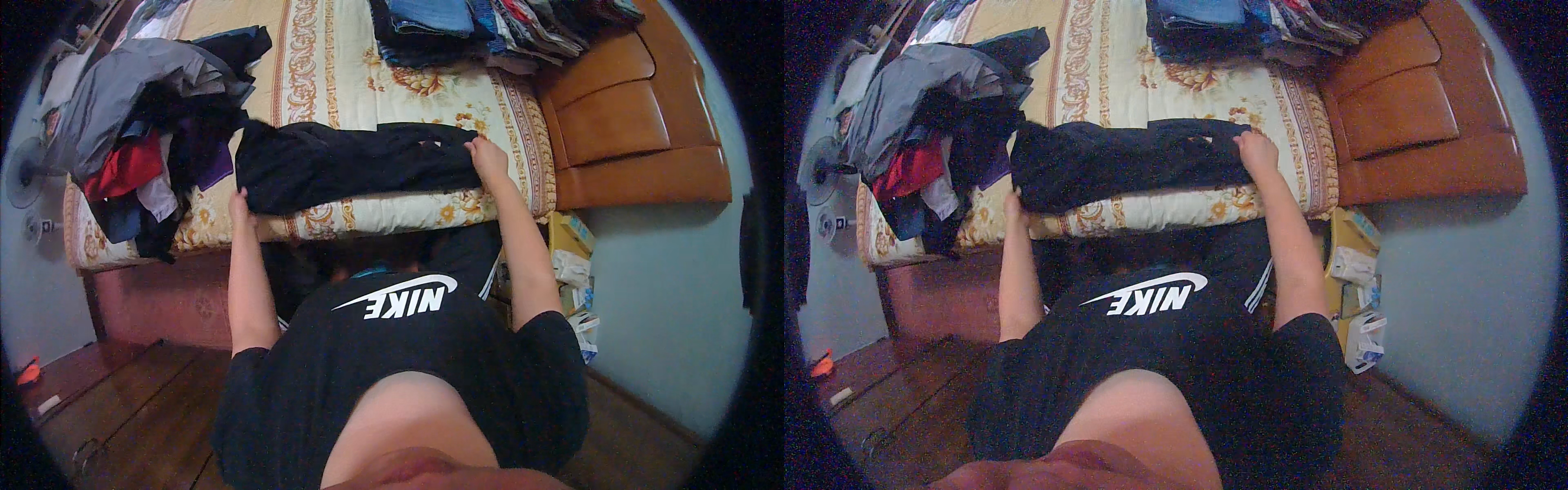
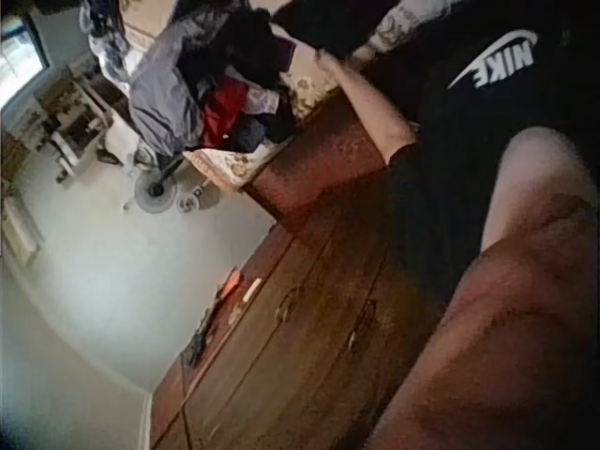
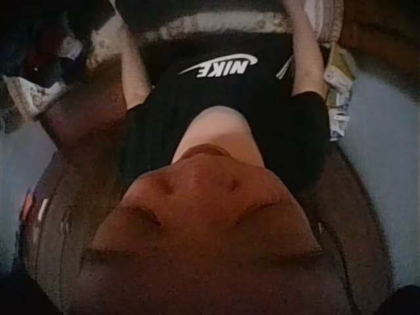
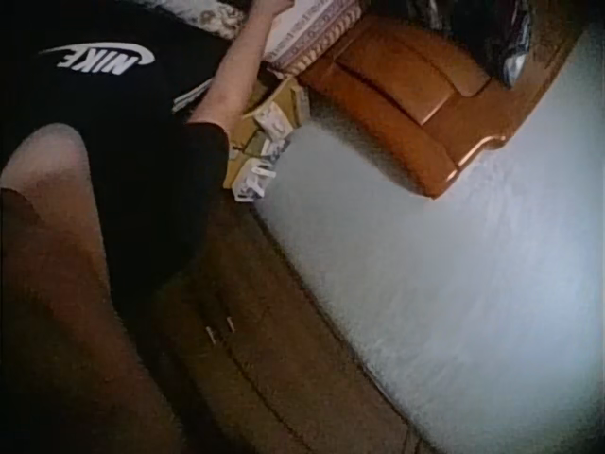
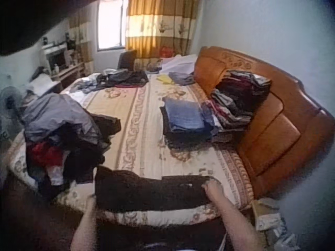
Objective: The person folds several garments on a bed, including a black shirt, blue jeans, black pants, and gray shorts. Each item is smoothed, folded into a compact rectangle, and placed into a growing stack on the bed.
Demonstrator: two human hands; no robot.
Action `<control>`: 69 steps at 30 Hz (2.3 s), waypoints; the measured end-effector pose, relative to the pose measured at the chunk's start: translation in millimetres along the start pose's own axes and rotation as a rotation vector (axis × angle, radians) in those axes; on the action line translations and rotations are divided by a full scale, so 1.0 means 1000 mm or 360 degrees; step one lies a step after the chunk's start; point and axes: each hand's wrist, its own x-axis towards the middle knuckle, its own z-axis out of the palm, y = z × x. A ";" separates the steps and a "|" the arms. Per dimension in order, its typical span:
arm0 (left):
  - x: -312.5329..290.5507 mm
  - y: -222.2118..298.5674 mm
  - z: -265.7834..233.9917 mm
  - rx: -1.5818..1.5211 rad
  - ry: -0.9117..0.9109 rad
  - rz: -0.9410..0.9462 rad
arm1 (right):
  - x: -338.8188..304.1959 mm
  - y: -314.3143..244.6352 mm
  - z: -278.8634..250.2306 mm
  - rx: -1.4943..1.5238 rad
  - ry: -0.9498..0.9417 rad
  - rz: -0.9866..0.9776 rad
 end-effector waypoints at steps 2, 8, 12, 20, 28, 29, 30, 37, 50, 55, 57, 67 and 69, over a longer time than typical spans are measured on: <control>0.035 -0.046 -0.080 0.0816 0.0535 0.0326 | 0.004 -0.021 0.016 0.0214 0.0124 -0.0136; -0.063 0.023 0.073 0.1702 0.0256 0.1344 | -0.056 0.002 0.078 0.0131 0.0212 0.0107; -0.047 0.028 0.106 0.2187 0.0048 0.1355 | -0.065 0.003 0.095 0.0527 0.0337 0.0086; -0.023 0.054 0.128 0.2876 -0.1005 0.1260 | -0.085 0.018 0.027 0.0959 0.0837 0.0246; 0.056 0.150 0.129 0.2110 -0.0264 0.1388 | -0.010 0.072 -0.051 0.0719 0.0749 0.0447; 0.069 0.164 0.135 0.2102 -0.0201 0.1469 | -0.001 0.104 -0.054 0.0767 0.0840 0.0380; 0.081 0.173 0.122 0.2011 -0.0159 0.1533 | 0.008 0.087 -0.067 0.0598 0.0834 0.0565; 0.049 0.127 0.056 0.1354 -0.0569 0.0368 | -0.019 0.093 -0.039 0.0415 0.0810 0.0370; -0.031 0.043 -0.010 0.0366 0.0322 0.0159 | -0.078 0.148 0.061 0.0185 0.0642 0.0433; -0.034 0.108 -0.004 0.0251 0.0169 0.0338 | -0.053 0.155 0.001 0.0507 0.1149 0.0415; -0.031 0.114 -0.015 0.0646 0.0110 0.0365 | -0.050 0.165 -0.018 0.0932 0.0909 0.0494; -0.025 0.130 0.004 -0.0470 -0.0338 0.0230 | -0.038 0.127 -0.021 0.1648 -0.0810 0.0629; 0.011 0.127 0.017 -0.0431 -0.0409 0.0184 | -0.027 0.159 -0.018 0.1473 -0.0556 0.0673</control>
